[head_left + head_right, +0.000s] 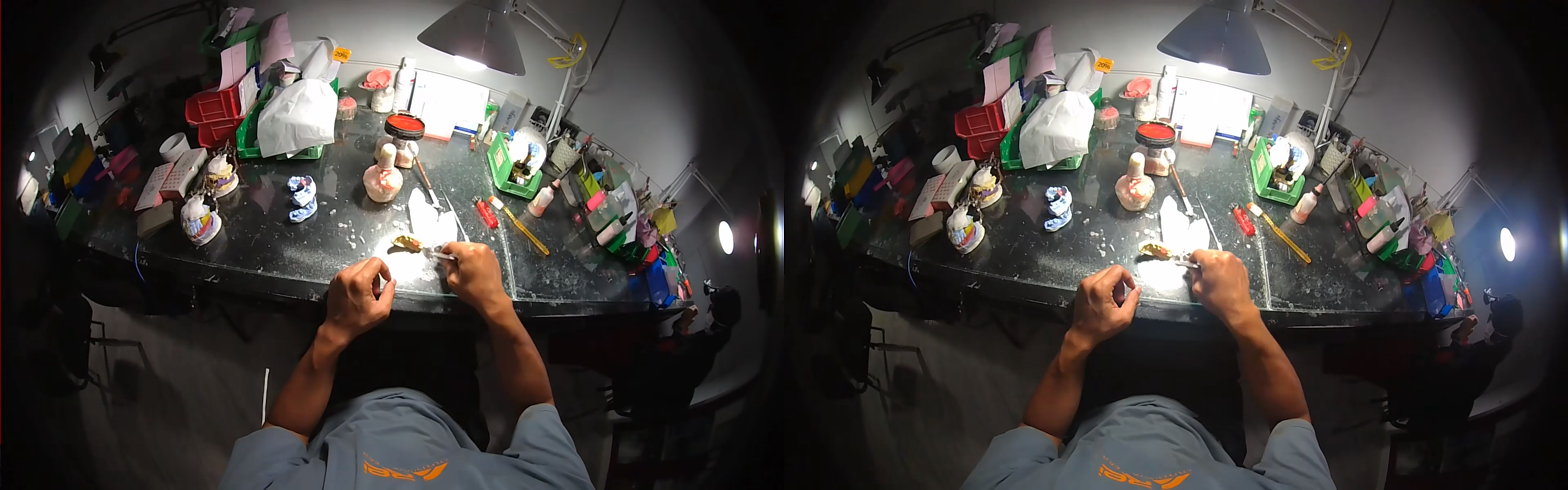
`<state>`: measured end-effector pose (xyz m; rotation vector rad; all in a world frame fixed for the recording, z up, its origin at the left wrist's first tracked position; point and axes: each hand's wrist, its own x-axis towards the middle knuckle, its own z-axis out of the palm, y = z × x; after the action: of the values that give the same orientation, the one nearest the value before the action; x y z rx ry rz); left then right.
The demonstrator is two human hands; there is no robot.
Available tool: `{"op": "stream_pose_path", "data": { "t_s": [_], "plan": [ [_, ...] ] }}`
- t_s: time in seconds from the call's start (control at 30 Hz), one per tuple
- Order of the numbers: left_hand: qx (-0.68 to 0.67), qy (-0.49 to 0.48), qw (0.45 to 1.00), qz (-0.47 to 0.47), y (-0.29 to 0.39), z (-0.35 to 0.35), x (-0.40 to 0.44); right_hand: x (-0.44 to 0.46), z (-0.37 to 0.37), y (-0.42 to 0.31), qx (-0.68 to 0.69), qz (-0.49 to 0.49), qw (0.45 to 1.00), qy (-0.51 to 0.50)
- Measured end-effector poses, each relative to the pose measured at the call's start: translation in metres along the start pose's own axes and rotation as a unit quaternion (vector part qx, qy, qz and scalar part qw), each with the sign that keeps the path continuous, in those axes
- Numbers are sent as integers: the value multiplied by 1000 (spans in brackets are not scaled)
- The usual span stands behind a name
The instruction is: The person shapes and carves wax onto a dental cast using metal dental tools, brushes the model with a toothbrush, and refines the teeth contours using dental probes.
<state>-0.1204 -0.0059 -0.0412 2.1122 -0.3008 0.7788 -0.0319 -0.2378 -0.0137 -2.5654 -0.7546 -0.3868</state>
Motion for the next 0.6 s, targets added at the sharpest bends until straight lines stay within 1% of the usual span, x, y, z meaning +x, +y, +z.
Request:
{"op": "stream_pose_path", "data": {
  "t_s": [0.03, 0.1, 0.13, 0.17, 0.23, 0.27, 0.37, 0.4, 0.43, 0.5, 0.57, 0.6],
  "plan": [
    [2, 5, 1000, 4, 1, 0, 1, 6, -2, 0, 7, -7, 1000, 11],
    [4, -1, 1000, -16, 1, -2, -1, 23, -15, -1, 17, -19, 999, 40],
    [2, -5, 1000, -22, 1, -1, 0, 34, -7, 9, 23, -55, 997, 55],
    [4, -10, 1000, -25, 2, -1, -1, 45, 1, 19, 40, -66, 996, 45],
    [12, -16, 999, -31, 2, -1, 0, 60, 8, 26, 37, -52, 998, -12],
    [9, -15, 999, -32, 2, -1, 1, 65, 8, 28, 12, -47, 999, -10],
    [8, -14, 999, -28, 2, -2, 1, 58, -2, 31, 56, 2, 993, 102],
    [-1, -11, 999, -34, 2, -2, 1, 55, -4, 29, 99, -6, 980, 175],
    [0, -9, 999, -39, 3, -2, 0, 50, -12, 28, 116, 40, 975, 184],
    [0, -23, 999, -36, 3, -3, 2, 40, -29, 22, 151, 63, 965, 204],
    [-23, -66, 994, -80, 3, -9, 11, 45, -23, 44, 179, -13, 943, 279],
    [-33, -88, 990, -102, 4, -13, 17, 45, -34, 37, 203, 21, 947, 250]
  ]
}}
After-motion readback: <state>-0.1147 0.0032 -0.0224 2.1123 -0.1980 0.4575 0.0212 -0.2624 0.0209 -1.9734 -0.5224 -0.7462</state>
